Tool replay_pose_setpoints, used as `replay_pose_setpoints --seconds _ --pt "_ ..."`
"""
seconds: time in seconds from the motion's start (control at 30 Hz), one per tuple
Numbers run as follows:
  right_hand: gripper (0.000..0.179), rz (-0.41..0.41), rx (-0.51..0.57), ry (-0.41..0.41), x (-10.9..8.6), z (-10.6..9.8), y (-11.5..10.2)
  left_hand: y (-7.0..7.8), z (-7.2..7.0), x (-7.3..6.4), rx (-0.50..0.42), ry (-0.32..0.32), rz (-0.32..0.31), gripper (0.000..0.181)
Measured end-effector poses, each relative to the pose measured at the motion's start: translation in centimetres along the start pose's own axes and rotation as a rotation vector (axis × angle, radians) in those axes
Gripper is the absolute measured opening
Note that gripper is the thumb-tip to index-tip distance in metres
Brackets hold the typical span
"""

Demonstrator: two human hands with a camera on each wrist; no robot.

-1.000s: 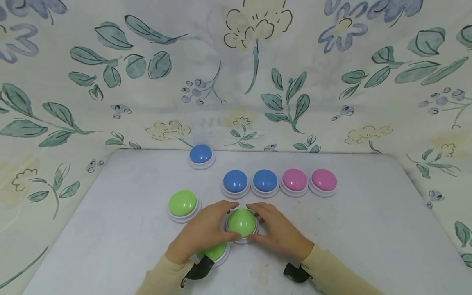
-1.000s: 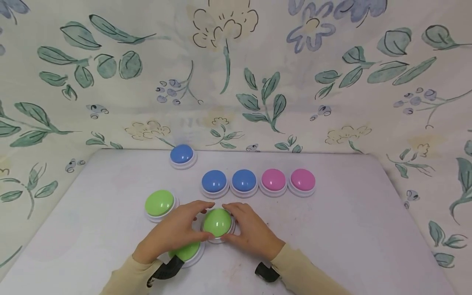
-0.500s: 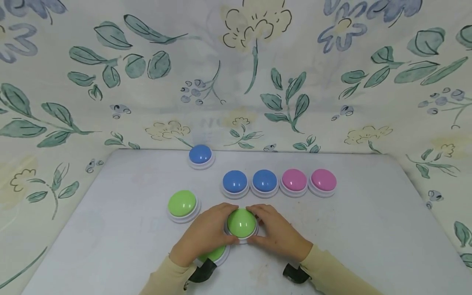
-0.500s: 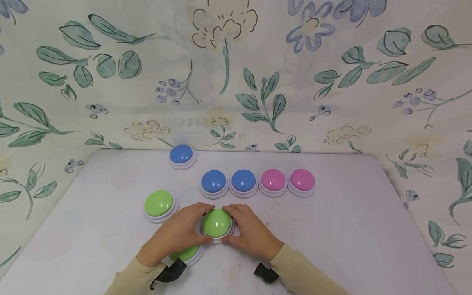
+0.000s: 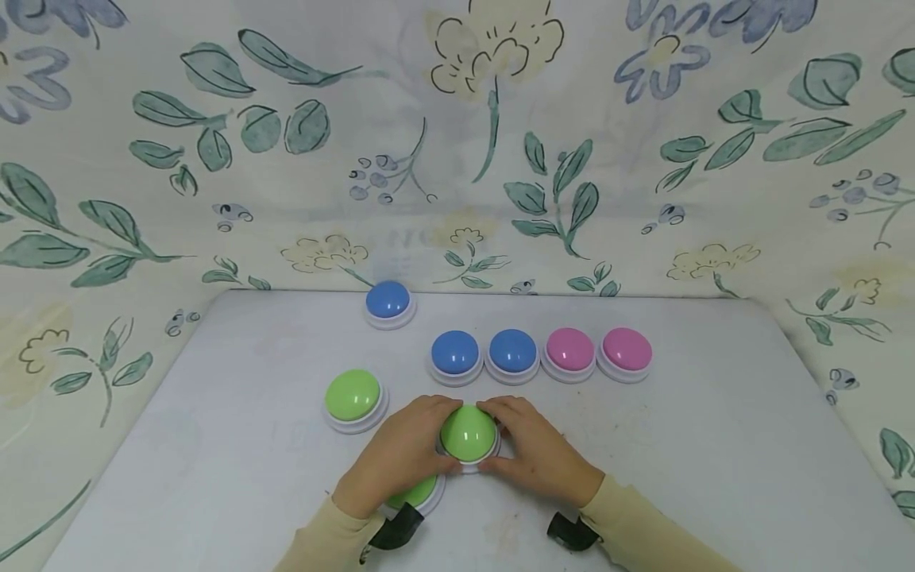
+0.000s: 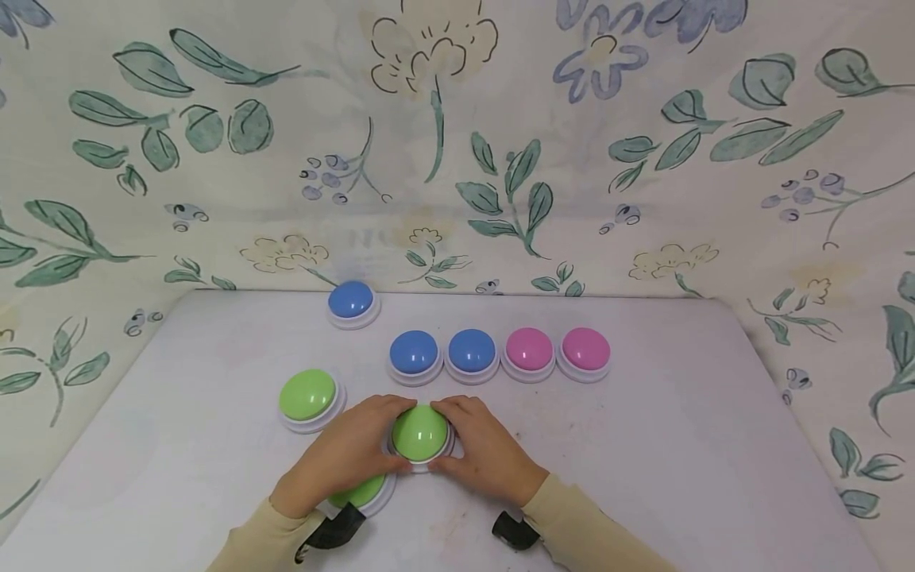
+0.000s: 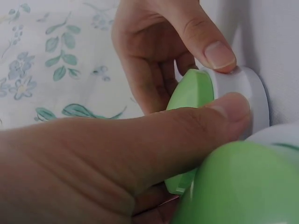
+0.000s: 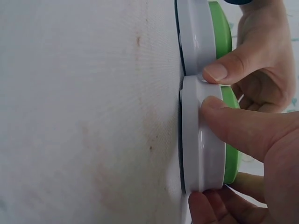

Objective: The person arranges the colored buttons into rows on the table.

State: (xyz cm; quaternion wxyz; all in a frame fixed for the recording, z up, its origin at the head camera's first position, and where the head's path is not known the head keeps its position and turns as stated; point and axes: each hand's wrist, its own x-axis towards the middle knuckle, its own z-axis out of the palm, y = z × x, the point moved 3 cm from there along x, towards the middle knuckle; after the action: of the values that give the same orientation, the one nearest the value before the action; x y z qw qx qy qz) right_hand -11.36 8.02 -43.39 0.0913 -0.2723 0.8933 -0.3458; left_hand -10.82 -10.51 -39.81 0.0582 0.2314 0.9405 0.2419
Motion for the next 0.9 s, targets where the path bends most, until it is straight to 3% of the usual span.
replay_pose_setpoints --seconds 0.73,0.9 --pt "0.073 -0.029 -0.034 0.065 -0.7 -0.9 0.1 0.6 0.0 0.3 0.023 0.042 0.035 0.071" --pt "0.075 -0.022 -0.038 0.076 -1.0 -1.2 0.1 1.1 -0.1 0.4 0.033 0.057 0.067 0.071"
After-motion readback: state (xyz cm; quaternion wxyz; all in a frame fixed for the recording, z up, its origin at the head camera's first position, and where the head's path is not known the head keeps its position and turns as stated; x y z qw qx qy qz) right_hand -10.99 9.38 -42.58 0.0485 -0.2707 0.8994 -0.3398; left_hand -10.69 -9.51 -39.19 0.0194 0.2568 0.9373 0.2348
